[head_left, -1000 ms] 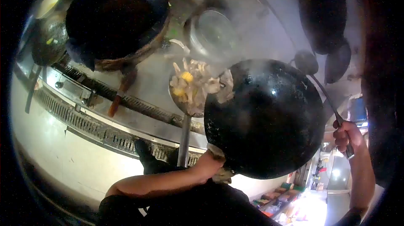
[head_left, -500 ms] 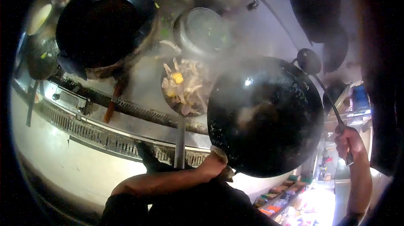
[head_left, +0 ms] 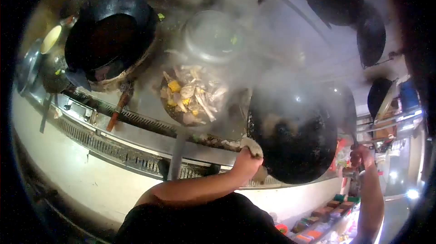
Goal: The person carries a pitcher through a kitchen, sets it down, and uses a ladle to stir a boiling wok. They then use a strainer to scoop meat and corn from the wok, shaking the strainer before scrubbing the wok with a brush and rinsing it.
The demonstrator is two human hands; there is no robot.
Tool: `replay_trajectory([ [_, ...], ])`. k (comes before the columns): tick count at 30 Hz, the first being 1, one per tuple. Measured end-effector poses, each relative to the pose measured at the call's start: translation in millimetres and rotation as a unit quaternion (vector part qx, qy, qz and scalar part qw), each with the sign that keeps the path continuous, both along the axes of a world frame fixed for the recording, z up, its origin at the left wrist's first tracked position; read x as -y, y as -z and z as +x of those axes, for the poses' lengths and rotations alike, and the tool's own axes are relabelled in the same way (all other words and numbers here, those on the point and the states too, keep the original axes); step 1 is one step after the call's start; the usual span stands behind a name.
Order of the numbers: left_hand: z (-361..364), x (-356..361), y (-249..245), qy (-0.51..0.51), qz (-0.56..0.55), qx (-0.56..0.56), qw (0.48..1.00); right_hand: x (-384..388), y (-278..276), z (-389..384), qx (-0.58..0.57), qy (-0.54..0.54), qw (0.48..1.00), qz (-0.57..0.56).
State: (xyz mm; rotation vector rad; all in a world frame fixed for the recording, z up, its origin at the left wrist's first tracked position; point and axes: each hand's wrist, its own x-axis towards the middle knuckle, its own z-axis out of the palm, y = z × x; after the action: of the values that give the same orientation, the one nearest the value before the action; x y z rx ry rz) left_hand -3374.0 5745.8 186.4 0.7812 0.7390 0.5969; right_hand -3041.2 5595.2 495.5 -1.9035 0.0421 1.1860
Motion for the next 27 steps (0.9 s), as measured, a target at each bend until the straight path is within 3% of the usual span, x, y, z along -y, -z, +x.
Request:
replay_trajectory([
  [1,15.0,3.1,-0.4,-0.001,0.007,-0.008,1.000,8.6,10.1,13.7,0.108,-0.004,0.993,-0.047],
  [3,57.3,8.1,-5.2,-0.038,0.015,-0.037,0.998,39.3,33.7,47.7,0.153,0.053,0.987,0.015],
  [4,69.0,8.5,-24.6,-0.023,-0.054,-0.034,0.998,54.6,44.1,71.6,0.226,0.002,0.974,-0.002],
  [5,91.0,17.7,-26.4,-0.011,-0.046,-0.034,0.998,74.6,48.0,94.4,0.298,-0.046,0.953,-0.020],
  [7,132.7,28.4,-20.4,-0.078,0.033,-0.095,0.992,110.4,55.9,127.8,0.300,-0.041,0.953,0.011],
  [9,162.3,36.0,-8.4,-0.078,-0.043,-0.040,0.995,140.7,71.1,142.7,0.298,-0.054,0.952,0.054],
  [11,195.3,44.0,9.7,-0.128,-0.046,-0.016,0.991,150.7,78.6,151.1,0.296,-0.061,0.950,0.080],
  [13,214.1,46.9,16.0,-0.127,-0.031,-0.026,0.991,148.9,81.1,133.8,0.159,0.009,0.984,0.076],
  [14,221.7,49.1,14.7,-0.128,-0.097,-0.025,0.987,143.0,85.1,123.2,0.124,0.029,0.988,0.088],
  [17,238.0,46.9,8.8,-0.128,-0.127,-0.067,0.981,137.5,114.4,110.9,0.088,0.033,0.983,0.157],
  [19,264.8,54.9,30.4,-0.155,-0.123,-0.102,0.975,143.3,140.4,117.0,0.039,0.012,0.983,0.180],
  [21,283.0,59.7,66.8,-0.173,-0.031,-0.210,0.962,131.0,147.5,102.9,0.005,0.024,0.984,0.175],
  [22,278.6,57.9,81.4,-0.165,-0.046,-0.119,0.978,119.0,143.4,93.0,-0.006,0.011,0.983,0.184],
  [23,271.5,48.6,77.4,-0.183,-0.043,-0.123,0.974,116.4,151.6,91.5,-0.039,0.043,0.982,0.179],
  [25,254.1,35.0,64.0,0.086,-0.050,-0.179,0.979,100.5,160.3,84.1,-0.100,0.003,0.965,0.244],
  [26,243.5,31.1,44.3,0.071,-0.055,-0.185,0.979,90.5,163.6,78.3,-0.110,-0.010,0.964,0.241],
  [27,233.5,26.2,14.4,0.075,-0.184,-0.227,0.953,81.2,165.8,71.4,-0.116,-0.021,0.963,0.241],
])
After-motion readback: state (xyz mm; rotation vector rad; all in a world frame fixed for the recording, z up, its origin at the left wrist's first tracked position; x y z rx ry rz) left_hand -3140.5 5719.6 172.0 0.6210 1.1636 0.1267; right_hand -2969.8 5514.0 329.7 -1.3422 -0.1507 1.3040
